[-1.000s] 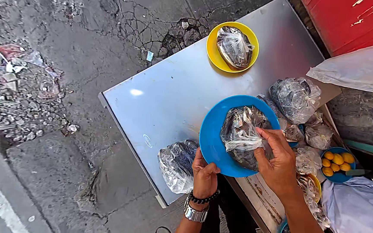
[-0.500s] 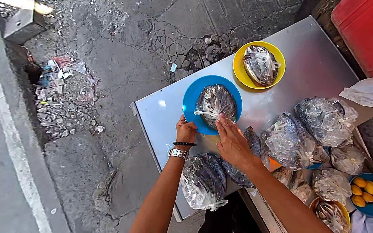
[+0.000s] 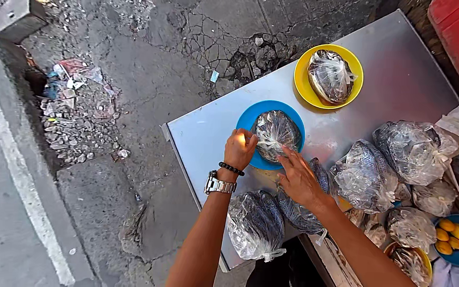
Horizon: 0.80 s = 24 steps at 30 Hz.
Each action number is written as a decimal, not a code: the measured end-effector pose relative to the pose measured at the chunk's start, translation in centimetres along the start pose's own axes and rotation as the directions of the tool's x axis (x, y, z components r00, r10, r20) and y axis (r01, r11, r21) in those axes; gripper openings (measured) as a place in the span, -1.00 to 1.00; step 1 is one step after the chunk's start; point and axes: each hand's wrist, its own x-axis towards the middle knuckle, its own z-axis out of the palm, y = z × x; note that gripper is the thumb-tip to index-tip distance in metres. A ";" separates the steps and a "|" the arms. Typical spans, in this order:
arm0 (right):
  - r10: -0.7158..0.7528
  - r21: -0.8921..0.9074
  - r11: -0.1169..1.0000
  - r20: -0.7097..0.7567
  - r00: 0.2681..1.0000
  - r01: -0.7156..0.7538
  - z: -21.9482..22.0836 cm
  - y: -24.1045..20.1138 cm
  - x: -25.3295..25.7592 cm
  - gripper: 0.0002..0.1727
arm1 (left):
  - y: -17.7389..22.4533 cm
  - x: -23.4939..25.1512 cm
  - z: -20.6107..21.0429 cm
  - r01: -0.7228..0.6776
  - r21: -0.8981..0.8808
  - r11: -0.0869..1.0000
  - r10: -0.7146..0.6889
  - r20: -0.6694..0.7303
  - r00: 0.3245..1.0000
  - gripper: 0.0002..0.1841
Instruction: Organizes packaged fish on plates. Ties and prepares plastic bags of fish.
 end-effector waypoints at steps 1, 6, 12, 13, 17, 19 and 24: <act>-0.004 0.044 0.999 -0.060 0.998 0.007 -0.1 0.3 -0.1 -0.54 | 0.1 0.7 1.0 0.023 -0.003 1.000 -0.023 0.035 0.999 -0.55; 0.087 0.162 0.985 -0.210 0.974 -0.053 -1.6 2.9 0.0 -0.64 | 1.6 2.6 3.9 0.109 0.045 0.993 -0.111 0.042 0.993 -0.35; 0.346 0.273 0.908 -0.061 0.936 -0.317 -4.0 4.3 1.6 -0.58 | 2.1 2.9 5.1 0.109 0.018 0.994 -0.110 0.021 0.994 -0.46; 0.383 0.278 0.891 -0.038 0.923 -0.358 -4.2 4.5 2.0 -0.56 | 2.0 2.7 5.2 0.100 0.008 0.995 -0.100 -0.002 0.995 -0.49; 0.428 0.288 0.863 0.018 0.904 -0.415 -4.5 5.3 2.5 -0.55 | 2.3 1.1 4.7 0.079 -0.093 0.993 -0.085 -0.064 0.994 -0.58; 0.415 0.289 0.868 0.023 0.909 -0.404 -4.5 5.7 2.5 -0.55 | 1.8 0.8 4.8 0.040 -0.177 0.983 -0.060 -0.110 0.992 -0.62; 0.391 0.311 0.874 0.002 0.920 -0.372 -4.2 6.0 2.5 -0.57 | 1.0 0.5 4.8 -0.014 -0.256 0.967 -0.028 -0.162 0.986 -0.59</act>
